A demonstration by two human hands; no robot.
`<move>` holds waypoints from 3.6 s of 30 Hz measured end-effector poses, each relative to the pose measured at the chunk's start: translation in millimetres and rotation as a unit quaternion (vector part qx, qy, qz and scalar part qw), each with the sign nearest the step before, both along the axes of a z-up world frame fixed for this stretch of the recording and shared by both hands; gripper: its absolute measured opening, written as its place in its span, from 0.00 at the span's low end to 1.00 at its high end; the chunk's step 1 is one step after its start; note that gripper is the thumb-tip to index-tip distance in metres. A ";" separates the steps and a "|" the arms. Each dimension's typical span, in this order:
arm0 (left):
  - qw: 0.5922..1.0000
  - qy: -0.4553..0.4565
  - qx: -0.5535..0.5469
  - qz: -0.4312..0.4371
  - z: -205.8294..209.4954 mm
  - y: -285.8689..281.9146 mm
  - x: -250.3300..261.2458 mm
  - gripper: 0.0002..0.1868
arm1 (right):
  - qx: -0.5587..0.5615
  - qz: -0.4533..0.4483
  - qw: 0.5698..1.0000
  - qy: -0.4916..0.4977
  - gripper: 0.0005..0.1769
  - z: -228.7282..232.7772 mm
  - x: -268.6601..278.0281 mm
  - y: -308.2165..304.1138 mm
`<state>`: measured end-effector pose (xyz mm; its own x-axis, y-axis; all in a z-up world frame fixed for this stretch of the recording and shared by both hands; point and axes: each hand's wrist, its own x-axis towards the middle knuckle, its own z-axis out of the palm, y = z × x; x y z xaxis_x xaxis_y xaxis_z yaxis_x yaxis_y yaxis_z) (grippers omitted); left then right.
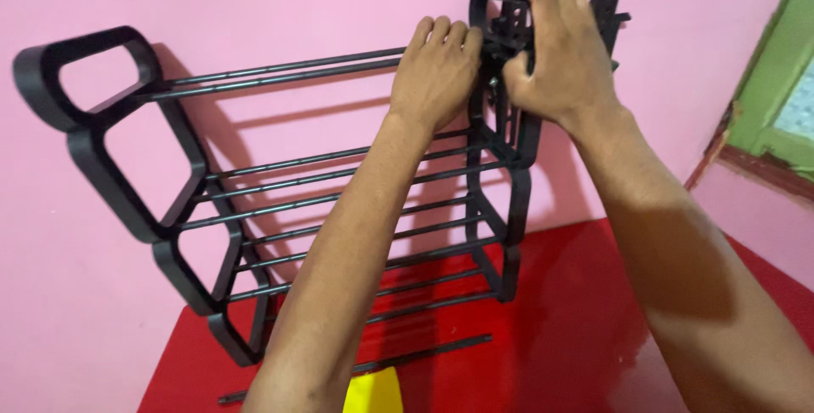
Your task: The person removes a yellow cloth from a black metal rack, then systematically detaches each horizontal rod from the rack's side frames. The rods are stacked on the red table. The person then wipes the side frames with the cloth.
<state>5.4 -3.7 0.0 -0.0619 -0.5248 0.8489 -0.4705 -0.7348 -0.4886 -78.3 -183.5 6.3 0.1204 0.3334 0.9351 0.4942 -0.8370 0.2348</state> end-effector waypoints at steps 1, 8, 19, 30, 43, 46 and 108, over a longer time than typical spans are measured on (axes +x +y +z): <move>1.000 0.014 0.008 0.006 0.2 -2.7 5.2 0.06 | -0.003 0.004 1.000 0.007 0.43 -0.1 -1.4 -1.1; 0.997 0.067 0.027 -0.002 -1.4 -20.4 27.7 0.05 | -0.005 0.037 0.999 0.039 0.55 -5.1 -11.7 -1.4; 0.989 0.138 0.058 -0.001 4.1 -13.0 39.3 0.10 | 0.021 0.030 0.998 0.045 0.58 -11.3 -8.8 1.2; 0.981 0.187 0.045 0.005 8.8 -13.9 17.4 0.18 | 0.015 0.016 0.999 0.045 0.58 -9.3 -8.7 -2.0; 0.979 0.180 0.084 0.038 -11.7 7.0 4.3 0.11 | 0.000 -0.009 0.997 0.071 0.60 -6.6 -14.6 -7.2; 0.985 0.146 0.081 0.032 -10.6 24.4 0.4 0.14 | -0.011 -0.026 0.998 0.064 0.60 -6.4 -13.3 -7.2; 0.981 0.009 -0.080 0.177 14.8 309.5 -99.7 0.26 | -0.141 0.024 0.986 0.089 0.14 6.0 70.2 318.9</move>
